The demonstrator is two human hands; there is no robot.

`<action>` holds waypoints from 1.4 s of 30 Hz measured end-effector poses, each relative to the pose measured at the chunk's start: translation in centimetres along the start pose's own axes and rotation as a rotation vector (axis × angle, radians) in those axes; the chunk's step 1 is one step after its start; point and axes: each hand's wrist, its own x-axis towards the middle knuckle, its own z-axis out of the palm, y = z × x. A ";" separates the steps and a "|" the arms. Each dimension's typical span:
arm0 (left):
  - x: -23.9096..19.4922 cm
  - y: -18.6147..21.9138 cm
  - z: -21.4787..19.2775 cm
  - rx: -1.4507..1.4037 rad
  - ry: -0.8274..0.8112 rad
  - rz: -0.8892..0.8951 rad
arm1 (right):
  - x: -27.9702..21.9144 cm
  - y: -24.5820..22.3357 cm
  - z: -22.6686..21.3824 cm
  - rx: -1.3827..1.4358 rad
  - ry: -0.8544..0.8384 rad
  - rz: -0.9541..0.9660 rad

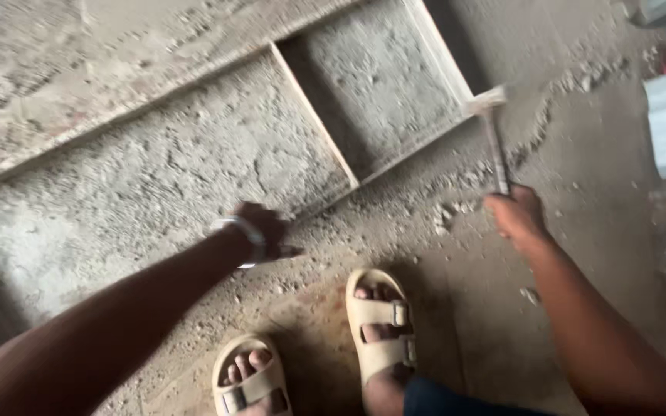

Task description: The person uses a hammer to break hardened concrete inside a rectangular metal mold on the floor. They repeatedly strike the surface to fracture the material and then use their hand to clear away the resulting debris.

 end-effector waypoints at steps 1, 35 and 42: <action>1.2 0.3 -0.9 0.014 0.037 0.021 | -0.1 -1.5 -0.6 0.028 0.026 -0.048; 2.8 1.7 -2.6 -0.066 -0.008 -0.129 | 1.5 0.5 2.3 -0.425 -0.080 -0.163; 2.5 1.8 -3.6 -0.108 -0.065 -0.149 | -0.1 -6.0 -1.8 0.405 -0.024 -0.403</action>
